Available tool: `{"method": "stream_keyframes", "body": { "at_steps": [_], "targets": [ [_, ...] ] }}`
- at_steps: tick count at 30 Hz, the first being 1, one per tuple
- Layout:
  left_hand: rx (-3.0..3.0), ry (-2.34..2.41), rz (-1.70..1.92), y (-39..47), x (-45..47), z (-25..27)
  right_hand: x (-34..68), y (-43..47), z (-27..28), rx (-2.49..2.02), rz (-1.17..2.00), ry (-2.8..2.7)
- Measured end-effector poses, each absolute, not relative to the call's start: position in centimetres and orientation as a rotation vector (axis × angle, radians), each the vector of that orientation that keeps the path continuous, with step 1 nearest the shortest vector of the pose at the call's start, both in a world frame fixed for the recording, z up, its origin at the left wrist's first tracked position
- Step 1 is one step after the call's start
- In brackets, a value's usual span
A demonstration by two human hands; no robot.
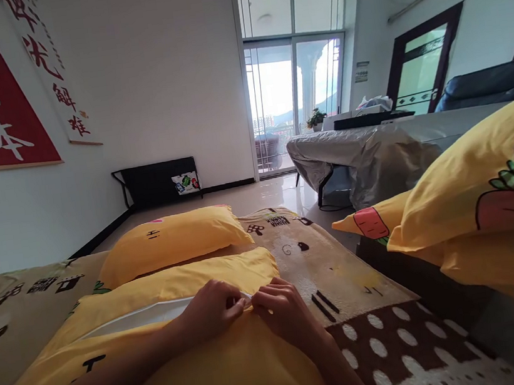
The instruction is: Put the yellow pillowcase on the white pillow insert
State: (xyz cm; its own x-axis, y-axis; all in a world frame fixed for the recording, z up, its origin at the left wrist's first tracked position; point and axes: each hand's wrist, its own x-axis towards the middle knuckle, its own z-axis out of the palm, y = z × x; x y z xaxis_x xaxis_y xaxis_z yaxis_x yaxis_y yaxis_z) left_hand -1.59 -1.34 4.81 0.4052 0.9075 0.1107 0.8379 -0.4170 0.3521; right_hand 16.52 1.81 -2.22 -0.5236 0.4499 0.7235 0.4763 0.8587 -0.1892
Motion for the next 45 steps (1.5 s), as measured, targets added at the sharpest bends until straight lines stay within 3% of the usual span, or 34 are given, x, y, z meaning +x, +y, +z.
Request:
{"method": "stream_keyframes", "body": {
  "at_steps": [19,24,34,38,45],
  "targets": [
    [2.952,1.377,0.275,0.2,-0.1,4.0,16.7,1.6,-1.6,-0.645,0.034,-2.159],
    [2.984,1.413,0.275,-0.1,-0.2,3.6,16.8,1.7,-1.8,-0.898,0.272,-2.163],
    [3.717,0.626,0.184,0.4,-3.8,4.3,16.6,1.4,-1.5,-0.857,0.355,-2.275],
    [3.548,0.901,0.167,0.0,-6.8,5.1,16.9,1.5,-1.1,-0.868,0.382,-2.297],
    [2.623,1.526,0.268,-1.2,-7.1,5.3,13.8,-0.3,-1.5,-0.799,0.094,-2.187]
  ]
}}
